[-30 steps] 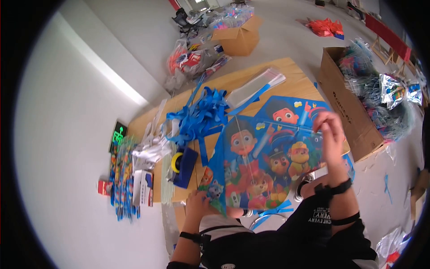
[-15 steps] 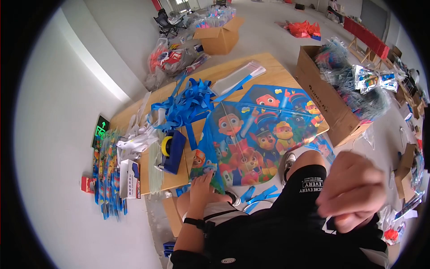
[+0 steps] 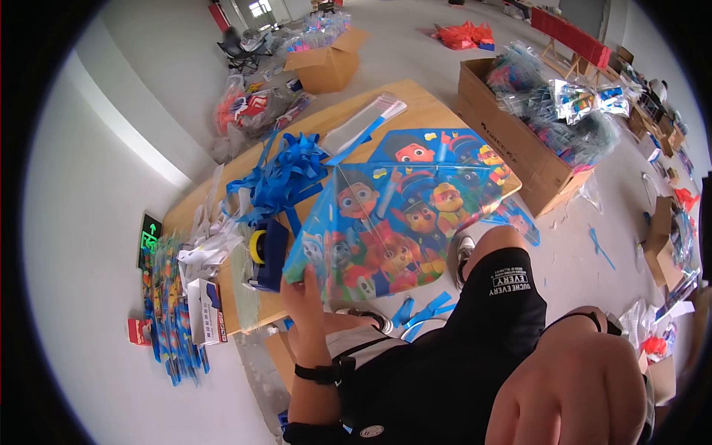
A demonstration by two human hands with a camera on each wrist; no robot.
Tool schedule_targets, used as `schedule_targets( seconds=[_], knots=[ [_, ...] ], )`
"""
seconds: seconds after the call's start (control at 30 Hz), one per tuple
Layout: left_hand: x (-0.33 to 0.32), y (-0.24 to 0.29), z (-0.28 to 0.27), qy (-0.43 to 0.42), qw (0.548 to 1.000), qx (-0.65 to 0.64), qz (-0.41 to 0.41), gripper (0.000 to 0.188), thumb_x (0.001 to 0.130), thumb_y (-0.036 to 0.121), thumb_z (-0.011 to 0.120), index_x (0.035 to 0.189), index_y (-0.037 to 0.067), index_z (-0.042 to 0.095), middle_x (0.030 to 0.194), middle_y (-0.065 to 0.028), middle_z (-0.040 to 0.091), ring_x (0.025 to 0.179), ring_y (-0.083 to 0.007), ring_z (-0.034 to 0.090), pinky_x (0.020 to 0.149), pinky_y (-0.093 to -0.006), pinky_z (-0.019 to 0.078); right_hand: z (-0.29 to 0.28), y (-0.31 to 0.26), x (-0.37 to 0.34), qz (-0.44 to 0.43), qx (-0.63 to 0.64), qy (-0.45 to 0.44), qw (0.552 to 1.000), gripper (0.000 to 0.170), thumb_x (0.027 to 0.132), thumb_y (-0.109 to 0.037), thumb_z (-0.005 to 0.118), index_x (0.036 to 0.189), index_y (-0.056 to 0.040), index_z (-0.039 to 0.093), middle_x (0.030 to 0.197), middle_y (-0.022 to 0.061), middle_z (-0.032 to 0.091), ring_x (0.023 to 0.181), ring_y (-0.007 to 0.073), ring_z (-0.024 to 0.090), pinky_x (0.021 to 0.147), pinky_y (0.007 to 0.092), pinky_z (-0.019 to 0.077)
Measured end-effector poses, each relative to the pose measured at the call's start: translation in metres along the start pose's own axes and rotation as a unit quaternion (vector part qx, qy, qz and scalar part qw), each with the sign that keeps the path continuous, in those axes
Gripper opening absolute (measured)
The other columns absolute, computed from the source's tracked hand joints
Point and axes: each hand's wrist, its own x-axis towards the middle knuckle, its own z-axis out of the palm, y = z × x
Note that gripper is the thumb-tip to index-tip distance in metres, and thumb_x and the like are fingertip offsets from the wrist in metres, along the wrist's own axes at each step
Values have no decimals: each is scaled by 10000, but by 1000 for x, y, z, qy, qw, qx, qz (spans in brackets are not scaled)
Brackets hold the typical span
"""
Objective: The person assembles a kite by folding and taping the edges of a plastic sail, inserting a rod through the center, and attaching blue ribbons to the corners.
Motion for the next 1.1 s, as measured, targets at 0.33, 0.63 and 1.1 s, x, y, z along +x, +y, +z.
schedule_targets(
  seconds=[0.33,0.63,1.1],
  knots=[
    [-6,88,50,-38,997,-52,52,193,995,76,654,1164,-8,613,1046,-55,674,935,-108,636,799,-263,510,-52,12,-36,-10,-212,-72,975,176,867,-59,721,1004,21,646,897,134,667,800,253,681,652,361,528],
    [-57,103,101,-266,922,140,244,254,803,67,748,1020,16,626,1008,-153,641,943,-385,631,784,-459,501,-110,57,-135,330,-621,303,644,604,913,-263,753,1406,17,546,1224,253,670,1120,399,664,950,419,532],
    [-22,-14,58,84,966,-143,-196,398,1038,328,614,1341,79,547,1348,-119,605,1201,-246,597,959,-324,473,-128,-73,-101,52,-218,628,746,493,1013,-417,614,1304,-18,610,1238,147,692,1127,300,675,1007,446,535]
  ],
)
